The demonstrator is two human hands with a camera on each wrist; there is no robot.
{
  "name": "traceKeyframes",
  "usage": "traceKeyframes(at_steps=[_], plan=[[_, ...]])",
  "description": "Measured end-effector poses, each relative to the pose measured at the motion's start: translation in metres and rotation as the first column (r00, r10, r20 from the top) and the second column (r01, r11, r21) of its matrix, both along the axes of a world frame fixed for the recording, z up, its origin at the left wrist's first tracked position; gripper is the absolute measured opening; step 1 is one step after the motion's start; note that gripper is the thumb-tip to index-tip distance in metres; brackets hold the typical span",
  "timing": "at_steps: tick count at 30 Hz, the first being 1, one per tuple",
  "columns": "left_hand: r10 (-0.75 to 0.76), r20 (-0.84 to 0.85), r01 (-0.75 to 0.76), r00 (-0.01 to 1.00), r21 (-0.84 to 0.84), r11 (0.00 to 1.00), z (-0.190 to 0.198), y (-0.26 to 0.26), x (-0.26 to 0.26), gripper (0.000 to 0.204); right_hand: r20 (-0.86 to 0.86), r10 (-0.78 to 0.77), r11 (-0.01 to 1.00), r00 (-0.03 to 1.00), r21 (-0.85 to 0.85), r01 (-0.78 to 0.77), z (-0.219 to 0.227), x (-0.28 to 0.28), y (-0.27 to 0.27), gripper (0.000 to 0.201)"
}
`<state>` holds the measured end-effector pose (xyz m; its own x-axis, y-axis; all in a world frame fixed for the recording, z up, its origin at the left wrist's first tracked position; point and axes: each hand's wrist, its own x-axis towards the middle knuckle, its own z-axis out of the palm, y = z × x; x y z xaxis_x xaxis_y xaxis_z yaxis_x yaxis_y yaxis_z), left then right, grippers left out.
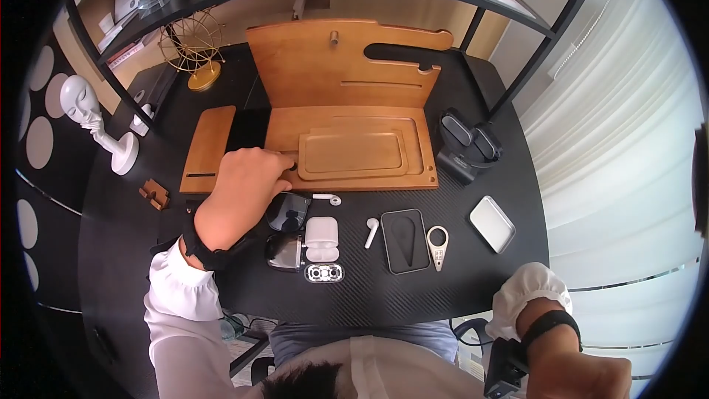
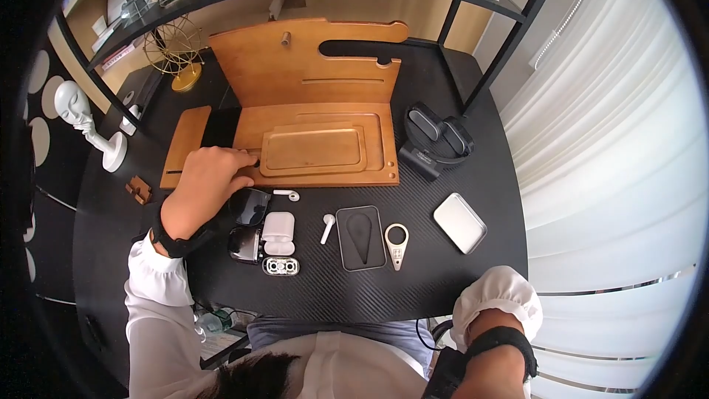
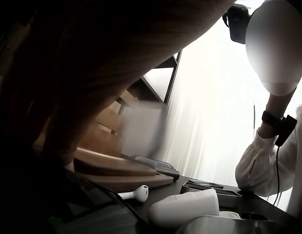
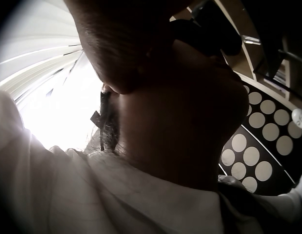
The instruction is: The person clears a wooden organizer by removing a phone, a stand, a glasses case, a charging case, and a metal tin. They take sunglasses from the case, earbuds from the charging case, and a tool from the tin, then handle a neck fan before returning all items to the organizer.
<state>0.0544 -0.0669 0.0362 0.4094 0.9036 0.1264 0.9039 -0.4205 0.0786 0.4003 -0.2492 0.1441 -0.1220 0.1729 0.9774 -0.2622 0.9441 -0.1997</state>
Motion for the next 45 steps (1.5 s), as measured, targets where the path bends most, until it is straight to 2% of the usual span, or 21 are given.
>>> traceKeyframes(at_steps=[45], plan=[[0.009, -0.003, -0.009, 1.000, -0.002, 1.000, 0.0027, -0.0015, 0.0017, 0.032, 0.031, 0.033, 0.998, 0.999, -0.059, -0.031, 0.0036, 0.0028, -0.0072, 0.014]])
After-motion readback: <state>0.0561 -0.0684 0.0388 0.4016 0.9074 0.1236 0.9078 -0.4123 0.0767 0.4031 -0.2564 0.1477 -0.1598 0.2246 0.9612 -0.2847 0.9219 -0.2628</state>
